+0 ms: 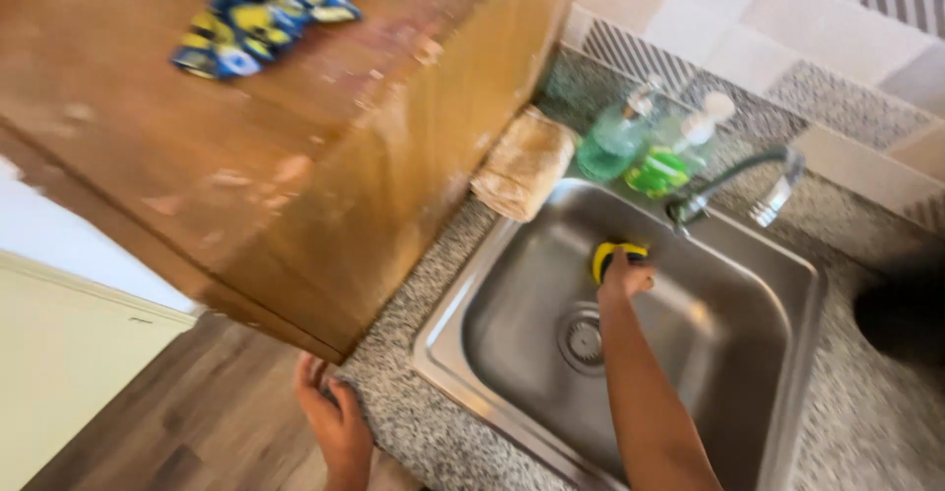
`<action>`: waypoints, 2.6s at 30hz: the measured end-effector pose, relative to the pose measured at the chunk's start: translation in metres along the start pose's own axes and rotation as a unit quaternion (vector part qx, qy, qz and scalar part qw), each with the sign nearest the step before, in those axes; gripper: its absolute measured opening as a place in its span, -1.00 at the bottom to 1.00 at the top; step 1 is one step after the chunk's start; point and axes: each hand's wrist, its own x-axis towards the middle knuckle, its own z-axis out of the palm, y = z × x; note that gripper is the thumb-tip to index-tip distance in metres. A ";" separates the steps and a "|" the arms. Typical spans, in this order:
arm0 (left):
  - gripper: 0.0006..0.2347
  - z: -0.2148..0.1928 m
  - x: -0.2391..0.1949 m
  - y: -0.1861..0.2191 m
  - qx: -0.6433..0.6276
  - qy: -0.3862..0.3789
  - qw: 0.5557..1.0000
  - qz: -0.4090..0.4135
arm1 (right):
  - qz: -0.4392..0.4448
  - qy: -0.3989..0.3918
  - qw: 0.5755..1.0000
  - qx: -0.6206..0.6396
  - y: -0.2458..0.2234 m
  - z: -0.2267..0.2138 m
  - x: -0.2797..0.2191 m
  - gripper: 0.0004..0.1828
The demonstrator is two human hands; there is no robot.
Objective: Cleaning the kitchen counter and sink with a sponge.
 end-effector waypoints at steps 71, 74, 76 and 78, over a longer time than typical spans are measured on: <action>-0.54 0.512 -0.045 0.167 0.218 -0.441 0.847 0.201 | 0.328 -0.448 0.710 0.434 -0.024 -0.185 -0.018 -0.46; -0.58 0.521 -0.038 0.156 0.172 -0.447 0.864 0.152 | 0.333 -0.446 0.714 0.426 -0.037 -0.173 -0.036 -0.48; -0.59 0.530 -0.031 0.136 0.074 -0.491 0.867 0.027 | 0.350 -0.447 0.707 0.422 -0.044 -0.169 -0.050 -0.48; -0.56 0.517 -0.025 0.142 0.057 -0.524 0.850 -0.002 | 0.355 -0.453 0.699 0.424 -0.043 -0.160 -0.056 -0.51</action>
